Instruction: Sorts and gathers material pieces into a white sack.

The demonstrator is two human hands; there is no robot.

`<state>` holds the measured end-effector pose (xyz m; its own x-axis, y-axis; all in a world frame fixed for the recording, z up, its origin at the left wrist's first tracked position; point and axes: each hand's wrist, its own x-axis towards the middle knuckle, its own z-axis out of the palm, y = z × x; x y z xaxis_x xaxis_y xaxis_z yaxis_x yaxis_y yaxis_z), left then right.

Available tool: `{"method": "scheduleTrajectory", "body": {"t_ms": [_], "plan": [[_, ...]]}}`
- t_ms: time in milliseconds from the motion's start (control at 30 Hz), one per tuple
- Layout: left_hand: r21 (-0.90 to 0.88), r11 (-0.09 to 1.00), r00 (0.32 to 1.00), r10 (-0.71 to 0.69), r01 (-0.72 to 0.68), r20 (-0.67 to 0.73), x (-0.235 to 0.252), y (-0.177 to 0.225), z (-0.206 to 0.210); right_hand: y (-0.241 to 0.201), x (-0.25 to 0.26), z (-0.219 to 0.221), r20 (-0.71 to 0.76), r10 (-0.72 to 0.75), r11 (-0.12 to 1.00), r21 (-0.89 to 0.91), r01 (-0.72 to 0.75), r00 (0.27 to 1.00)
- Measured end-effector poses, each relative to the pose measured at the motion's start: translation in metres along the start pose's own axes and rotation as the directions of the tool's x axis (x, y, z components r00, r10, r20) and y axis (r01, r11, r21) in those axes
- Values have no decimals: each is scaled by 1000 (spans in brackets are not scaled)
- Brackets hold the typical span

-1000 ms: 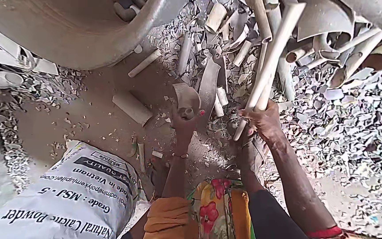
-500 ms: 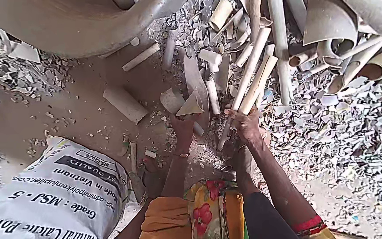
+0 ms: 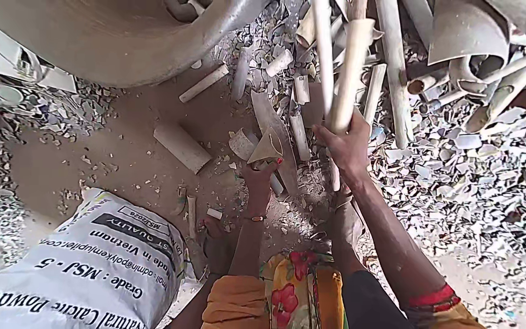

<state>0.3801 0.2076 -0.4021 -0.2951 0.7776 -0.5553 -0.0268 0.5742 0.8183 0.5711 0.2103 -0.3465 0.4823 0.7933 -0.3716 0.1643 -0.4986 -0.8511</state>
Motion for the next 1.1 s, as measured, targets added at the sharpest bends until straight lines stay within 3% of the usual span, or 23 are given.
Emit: {"method": "scheduleTrajectory", "body": {"t_ms": [133, 233, 300, 433, 667, 800, 967, 1100], "plan": [[9, 1000, 1000, -13, 13, 15, 1, -1, -1, -16, 33, 16, -25, -76, 945, -321, 64, 997], [-59, 998, 1000, -14, 15, 14, 2, -2, -2, -22, 46, 22, -5, -84, 894, -443, 73, 996], [-164, 985, 998, -42, 47, 37, -2, -1, -2, -17, 51, 19, 65, -40, 940, -337, 59, 997], [-359, 924, 991, -110, 131, 78, -7, 3, -5, 9, 49, 15, 173, 64, 996, 46, -73, 983], [-404, 889, 974, -170, 217, 150, -7, 11, -13, 10, 16, 20, 198, 224, 945, 196, -262, 954], [-396, 881, 962, -193, 258, 195, -16, 4, -15, 17, -11, 8, 229, 230, 951, 153, -269, 946], [-412, 881, 965, -156, 232, 210, -24, -11, -12, 9, -18, 0, 116, 224, 973, 36, -229, 968], [-427, 880, 977, -168, 208, 130, -31, 6, -22, -12, -18, -34, 4, 116, 992, -45, -115, 993]]}}
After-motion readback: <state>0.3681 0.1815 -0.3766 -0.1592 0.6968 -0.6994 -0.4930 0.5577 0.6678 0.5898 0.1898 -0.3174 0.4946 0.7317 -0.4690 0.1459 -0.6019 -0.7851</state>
